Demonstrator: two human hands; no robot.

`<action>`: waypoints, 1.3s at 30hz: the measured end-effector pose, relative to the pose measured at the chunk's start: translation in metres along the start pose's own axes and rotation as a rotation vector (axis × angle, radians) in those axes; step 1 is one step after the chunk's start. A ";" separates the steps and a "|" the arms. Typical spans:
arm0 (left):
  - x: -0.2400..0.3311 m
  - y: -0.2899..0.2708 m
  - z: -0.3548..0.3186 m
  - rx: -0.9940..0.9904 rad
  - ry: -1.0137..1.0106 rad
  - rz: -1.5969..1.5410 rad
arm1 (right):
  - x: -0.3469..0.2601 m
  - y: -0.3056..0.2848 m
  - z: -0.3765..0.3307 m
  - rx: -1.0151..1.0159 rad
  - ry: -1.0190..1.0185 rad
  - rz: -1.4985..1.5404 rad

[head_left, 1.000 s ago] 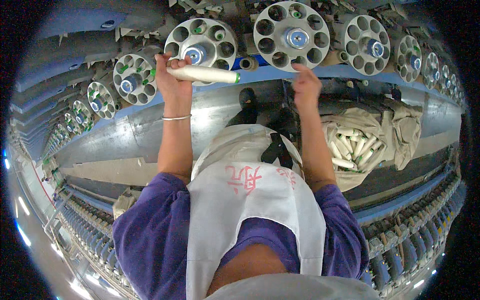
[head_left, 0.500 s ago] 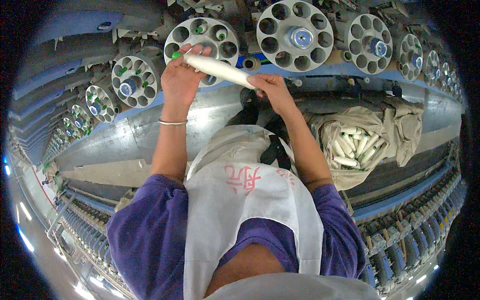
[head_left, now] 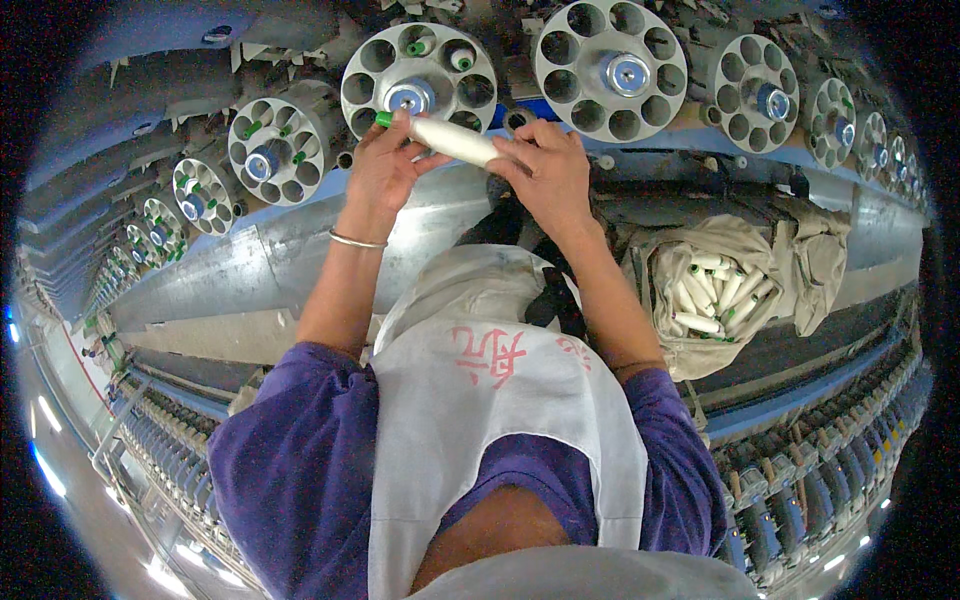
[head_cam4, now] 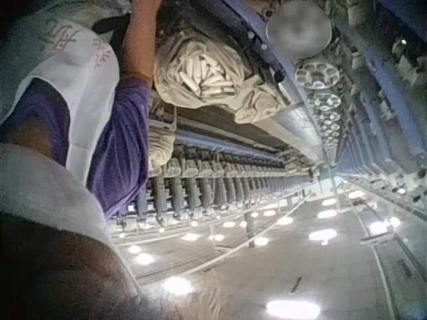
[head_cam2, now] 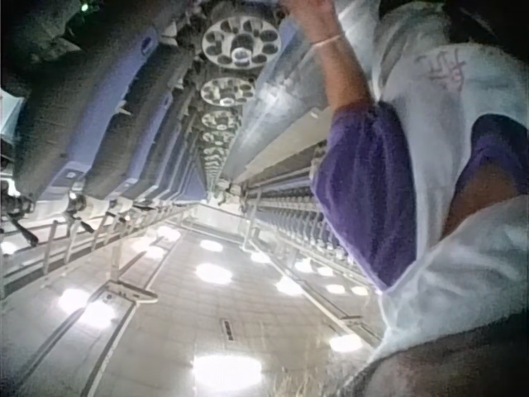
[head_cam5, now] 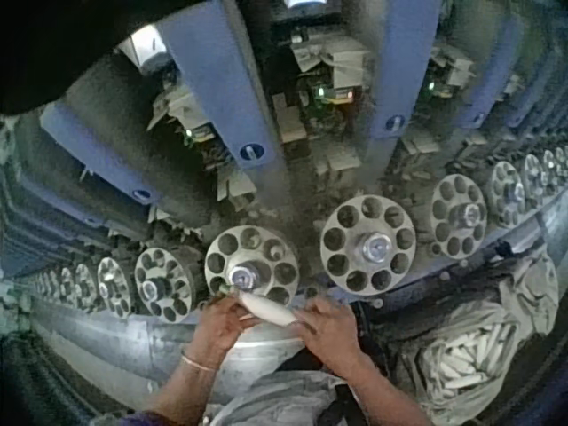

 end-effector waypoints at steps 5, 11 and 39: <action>0.003 -0.006 -0.003 0.049 0.018 0.067 | 0.005 0.019 0.007 0.112 0.006 -0.065; 0.035 0.009 -0.009 0.014 0.484 0.381 | -0.008 0.070 -0.015 -0.423 0.062 0.235; 0.069 0.007 0.033 0.097 0.487 -0.158 | 0.110 0.038 -0.027 -0.084 0.880 1.169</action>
Point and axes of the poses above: each hand's wrist, its own z-axis towards the middle knuckle, its own y-axis out of the palm, x = y × z, the point moved 7 cm from there along z, towards the middle knuckle, and after that the axes turned 11 degrees about y, right-handed, at the moved point
